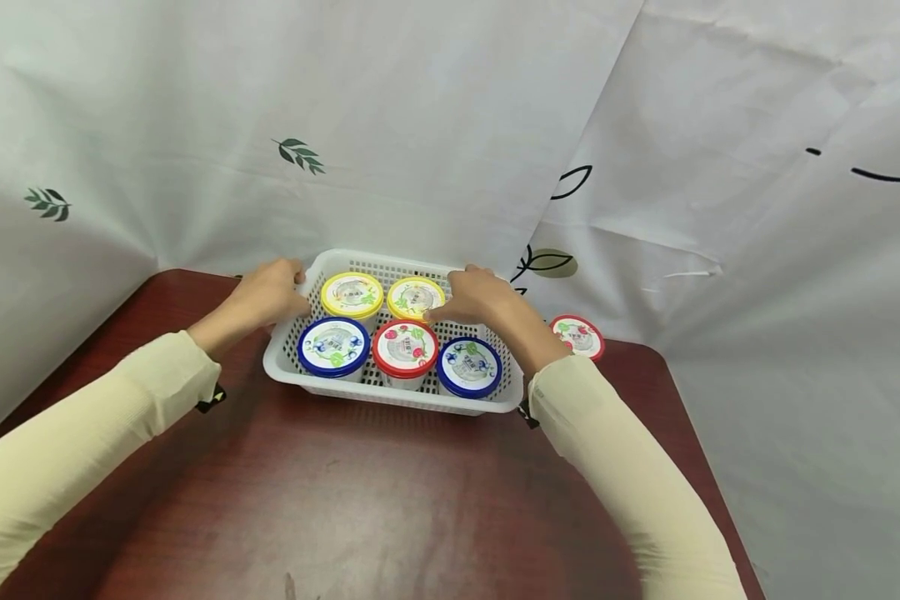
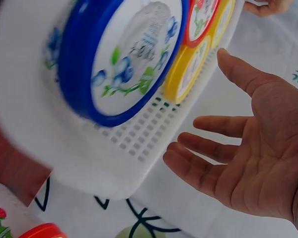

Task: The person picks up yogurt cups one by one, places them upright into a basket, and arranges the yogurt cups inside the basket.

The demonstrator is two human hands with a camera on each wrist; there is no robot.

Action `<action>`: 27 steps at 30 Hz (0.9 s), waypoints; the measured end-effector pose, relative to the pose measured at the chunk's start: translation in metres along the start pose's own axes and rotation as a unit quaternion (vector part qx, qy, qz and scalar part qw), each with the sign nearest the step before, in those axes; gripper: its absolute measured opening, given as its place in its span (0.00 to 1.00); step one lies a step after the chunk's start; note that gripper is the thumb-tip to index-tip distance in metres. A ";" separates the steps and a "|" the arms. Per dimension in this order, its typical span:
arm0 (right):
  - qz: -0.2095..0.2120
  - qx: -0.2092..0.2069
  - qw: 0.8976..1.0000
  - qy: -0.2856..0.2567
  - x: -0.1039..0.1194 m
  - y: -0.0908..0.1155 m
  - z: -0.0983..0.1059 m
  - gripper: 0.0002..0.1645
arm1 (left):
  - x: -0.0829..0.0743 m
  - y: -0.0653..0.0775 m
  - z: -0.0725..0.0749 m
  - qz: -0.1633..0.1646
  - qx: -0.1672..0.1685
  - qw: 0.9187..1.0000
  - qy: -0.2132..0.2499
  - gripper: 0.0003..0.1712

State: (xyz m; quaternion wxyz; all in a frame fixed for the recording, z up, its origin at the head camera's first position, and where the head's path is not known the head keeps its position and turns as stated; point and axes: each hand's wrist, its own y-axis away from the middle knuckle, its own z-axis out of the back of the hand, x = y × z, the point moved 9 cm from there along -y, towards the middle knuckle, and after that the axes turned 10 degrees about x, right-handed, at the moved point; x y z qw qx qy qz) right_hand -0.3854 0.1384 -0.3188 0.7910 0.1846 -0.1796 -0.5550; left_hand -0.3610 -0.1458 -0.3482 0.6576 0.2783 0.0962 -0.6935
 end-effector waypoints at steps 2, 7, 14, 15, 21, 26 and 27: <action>0.000 -0.005 1.000 -0.004 -0.005 0.004 -0.001 0.58 | 0.000 0.001 0.000 0.001 0.001 1.000 0.002 0.19; 0.009 -0.025 0.999 -0.020 -0.018 0.011 -0.003 0.57 | 0.001 0.002 0.000 0.003 0.002 1.000 0.005 0.19; 0.023 -0.085 0.996 -0.024 -0.045 0.011 0.002 0.59 | 0.000 0.000 -0.001 -0.003 0.004 1.000 0.004 0.18; 0.021 -0.092 0.995 -0.026 -0.048 0.012 0.002 0.59 | 0.000 -0.001 -0.001 -0.002 0.004 1.000 0.006 0.18; -0.006 -0.112 0.991 -0.070 -0.067 0.028 0.004 0.52 | -0.001 -0.001 0.000 -0.005 0.006 1.000 0.009 0.19; -0.050 -0.124 0.986 -0.098 -0.095 0.035 0.002 0.50 | 0.000 -0.001 -0.001 -0.003 0.007 1.000 0.006 0.20; -0.058 -0.125 0.985 -0.106 -0.102 0.035 0.000 0.50 | 0.000 -0.001 -0.001 -0.002 0.006 1.000 0.005 0.20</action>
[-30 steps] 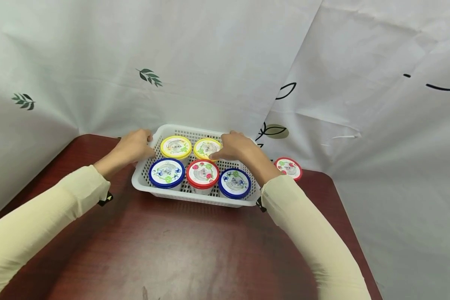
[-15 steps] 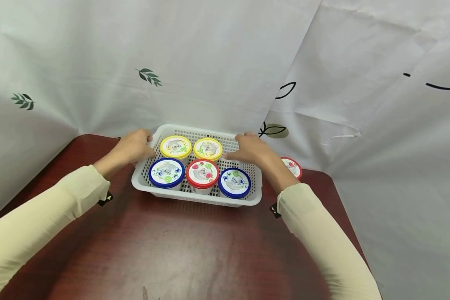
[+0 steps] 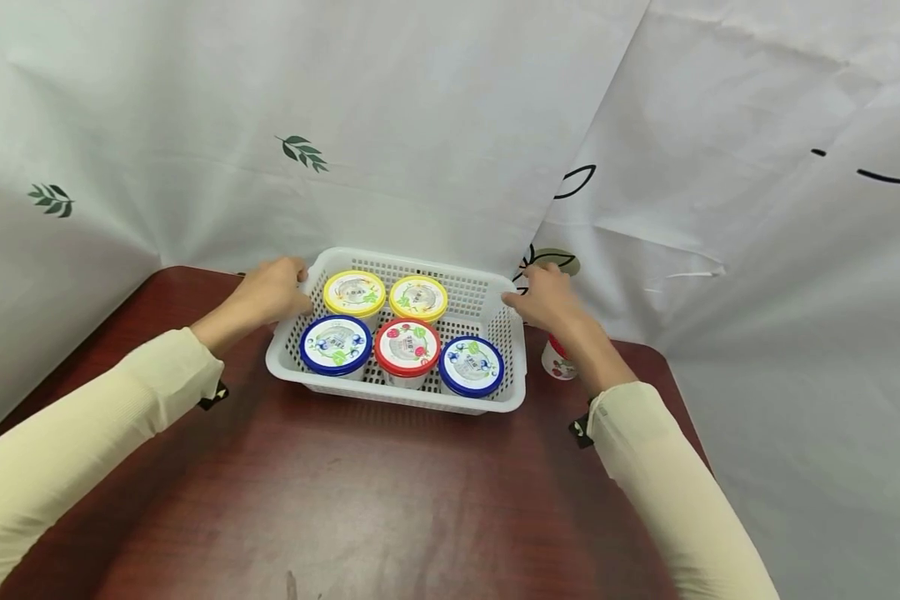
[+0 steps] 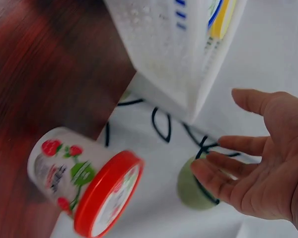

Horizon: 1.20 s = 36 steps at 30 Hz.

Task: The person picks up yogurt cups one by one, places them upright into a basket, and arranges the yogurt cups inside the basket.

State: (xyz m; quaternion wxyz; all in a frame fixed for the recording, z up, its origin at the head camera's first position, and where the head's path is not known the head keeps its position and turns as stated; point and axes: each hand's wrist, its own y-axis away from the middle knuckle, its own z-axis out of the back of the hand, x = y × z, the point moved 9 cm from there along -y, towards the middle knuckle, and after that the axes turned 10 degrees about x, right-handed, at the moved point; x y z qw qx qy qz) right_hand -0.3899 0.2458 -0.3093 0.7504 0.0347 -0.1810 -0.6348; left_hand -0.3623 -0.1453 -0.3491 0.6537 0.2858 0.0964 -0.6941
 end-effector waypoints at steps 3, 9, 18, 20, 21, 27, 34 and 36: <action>-0.027 -0.003 1.000 -0.014 -0.021 -0.001 0.000 0.49 | 0.000 0.000 0.000 0.002 -0.002 1.000 -0.003 0.20; -0.053 0.015 0.998 -0.003 -0.071 -0.016 -0.013 0.50 | -0.001 -0.001 -0.001 0.003 -0.001 1.000 -0.003 0.20; -0.056 0.035 0.997 0.028 -0.156 -0.061 -0.038 0.64 | -0.002 -0.001 0.000 0.003 -0.001 1.000 -0.006 0.20; -0.062 0.045 0.997 0.031 -0.157 -0.057 -0.039 0.66 | -0.002 -0.001 0.000 0.005 -0.001 1.000 -0.007 0.20; -0.066 0.050 0.996 0.029 -0.156 -0.053 -0.038 0.66 | -0.002 -0.001 0.000 0.005 -0.001 1.000 -0.007 0.20; -0.080 0.073 0.994 0.014 -0.156 -0.043 -0.039 0.67 | -0.001 -0.001 0.000 0.006 -0.005 1.000 -0.008 0.19; -0.074 0.078 0.994 -0.009 -0.179 -0.062 -0.051 0.70 | -0.002 0.001 -0.001 0.001 -0.010 1.000 -0.008 0.20; -0.076 0.067 0.995 -0.007 -0.186 -0.069 -0.054 0.69 | -0.002 0.003 0.000 0.002 -0.010 1.000 -0.007 0.21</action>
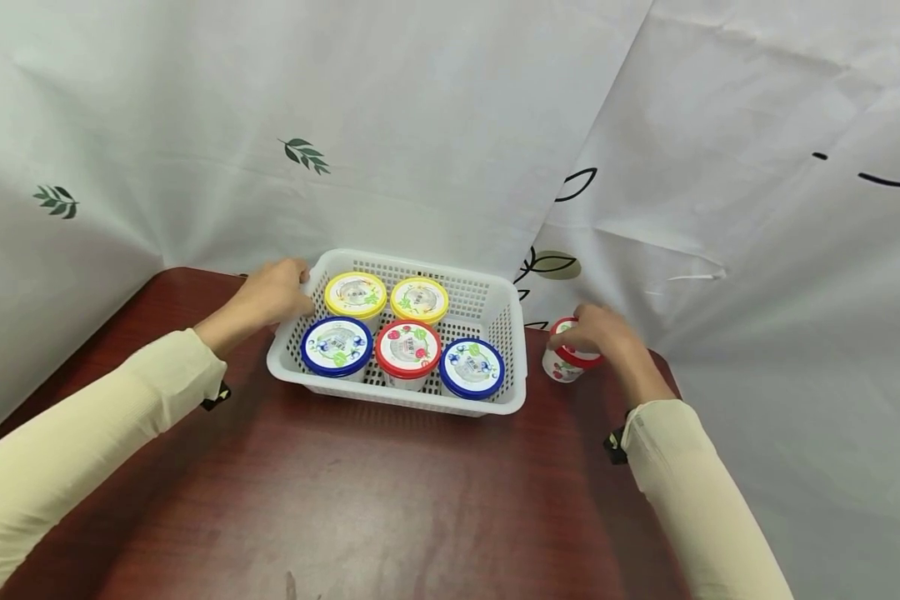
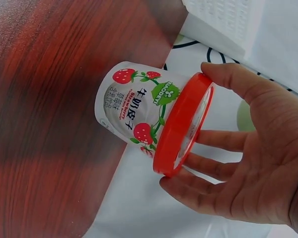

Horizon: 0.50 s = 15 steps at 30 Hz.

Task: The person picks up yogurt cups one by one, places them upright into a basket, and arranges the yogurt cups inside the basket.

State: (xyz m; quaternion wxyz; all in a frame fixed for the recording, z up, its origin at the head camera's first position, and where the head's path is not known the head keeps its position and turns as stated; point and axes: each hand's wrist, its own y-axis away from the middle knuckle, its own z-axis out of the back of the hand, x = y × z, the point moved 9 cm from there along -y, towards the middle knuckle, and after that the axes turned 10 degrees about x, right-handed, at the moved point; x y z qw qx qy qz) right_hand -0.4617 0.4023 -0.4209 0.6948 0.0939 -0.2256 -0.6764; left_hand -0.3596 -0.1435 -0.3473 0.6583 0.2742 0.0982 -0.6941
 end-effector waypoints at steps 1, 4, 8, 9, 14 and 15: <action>0.005 0.005 1.000 0.002 0.002 0.002 0.000 0.69 | 0.000 0.000 0.000 0.000 0.000 1.000 0.000 0.21; -0.001 -0.004 1.000 0.010 0.013 0.017 0.004 0.65 | -0.001 0.001 0.000 0.003 0.000 1.000 0.001 0.21; 0.001 0.003 1.000 0.013 0.046 0.057 0.013 0.61 | -0.001 0.001 -0.001 0.005 -0.001 1.000 0.002 0.22; 0.005 0.008 1.000 0.013 0.054 0.066 0.015 0.61 | -0.001 0.001 -0.001 0.005 -0.001 1.000 0.003 0.22; 0.012 0.004 1.000 0.008 0.063 0.075 0.020 0.62 | 0.000 0.000 0.000 0.000 -0.002 1.000 0.000 0.21; 0.009 -0.005 1.000 0.011 0.058 0.067 0.020 0.62 | 0.000 0.000 0.000 0.000 -0.002 1.000 0.000 0.21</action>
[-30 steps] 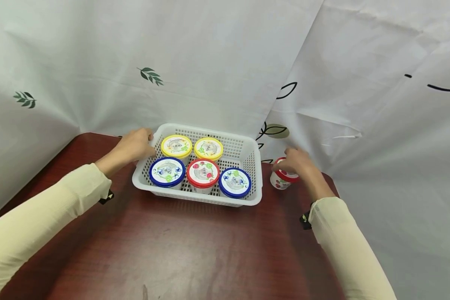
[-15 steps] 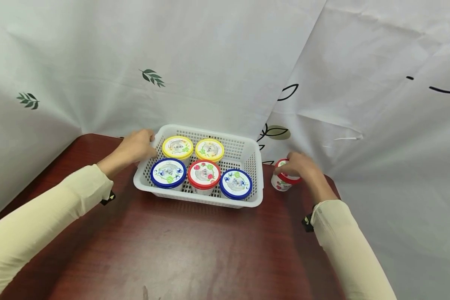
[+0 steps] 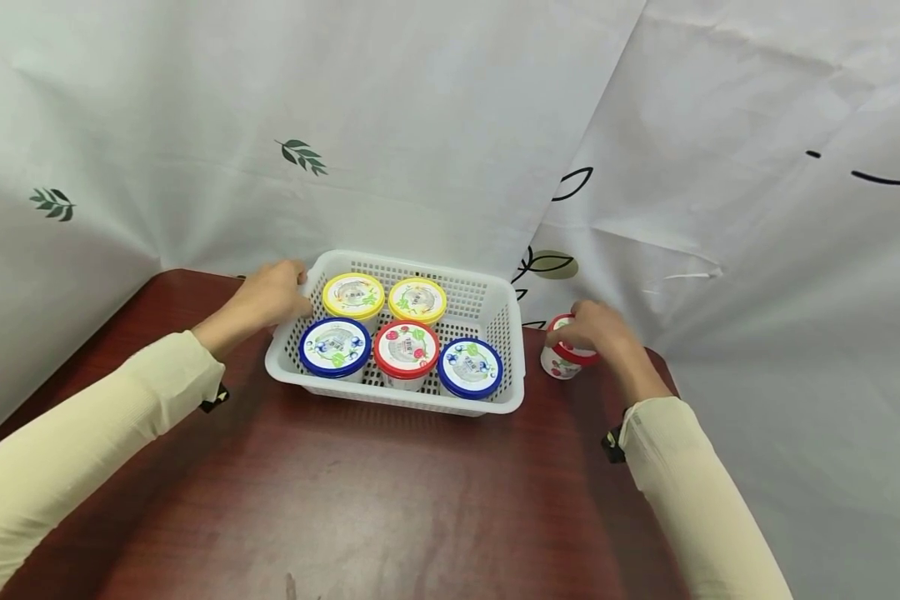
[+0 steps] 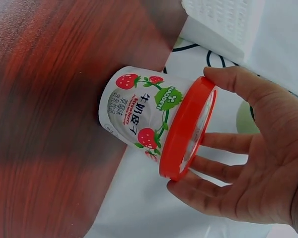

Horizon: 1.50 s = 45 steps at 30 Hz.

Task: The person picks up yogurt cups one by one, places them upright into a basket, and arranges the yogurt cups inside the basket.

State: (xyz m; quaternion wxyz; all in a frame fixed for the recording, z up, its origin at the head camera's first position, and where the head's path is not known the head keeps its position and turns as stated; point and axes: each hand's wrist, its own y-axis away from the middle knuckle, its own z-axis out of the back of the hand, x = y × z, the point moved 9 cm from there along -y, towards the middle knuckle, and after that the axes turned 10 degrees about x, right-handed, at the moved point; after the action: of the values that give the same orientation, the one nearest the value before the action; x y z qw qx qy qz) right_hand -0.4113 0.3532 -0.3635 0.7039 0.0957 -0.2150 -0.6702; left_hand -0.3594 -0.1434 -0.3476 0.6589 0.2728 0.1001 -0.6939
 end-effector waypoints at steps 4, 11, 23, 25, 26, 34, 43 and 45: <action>-0.005 -0.022 1.000 0.005 -0.029 -0.039 -0.004 0.64 | 0.001 0.000 0.000 0.001 -0.001 1.000 0.000 0.21; 0.006 -0.060 0.998 0.017 -0.017 -0.033 0.012 0.63 | 0.000 0.000 0.001 0.001 0.001 1.000 -0.001 0.20; 0.009 -0.056 0.998 0.021 0.058 0.048 0.042 0.55 | 0.001 -0.001 0.000 -0.003 0.005 1.000 -0.005 0.21; 0.012 -0.061 0.998 0.023 0.063 0.050 0.046 0.53 | 0.001 -0.001 0.000 -0.003 0.003 1.000 -0.004 0.20; 0.013 -0.064 0.998 0.023 0.065 0.052 0.049 0.53 | 0.001 -0.001 0.000 -0.003 0.002 1.000 -0.005 0.20; 0.021 -0.084 0.996 0.008 0.084 0.063 0.069 0.55 | 0.002 -0.001 0.000 -0.003 -0.002 1.000 -0.005 0.23; 0.064 -0.122 0.990 0.014 0.108 0.075 0.084 0.50 | 0.001 -0.002 0.000 -0.001 -0.001 1.000 -0.001 0.22; 0.069 -0.127 0.989 0.012 0.114 0.077 0.085 0.49 | 0.001 -0.001 0.000 0.000 -0.002 1.000 0.000 0.21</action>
State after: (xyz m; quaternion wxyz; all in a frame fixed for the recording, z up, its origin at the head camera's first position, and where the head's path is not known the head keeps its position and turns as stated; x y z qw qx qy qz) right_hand -0.3773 0.2604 -0.2351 0.7572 -0.0021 -0.1257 -0.6409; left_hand -0.3605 -0.1441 -0.3489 0.6591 0.2716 0.1013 -0.6939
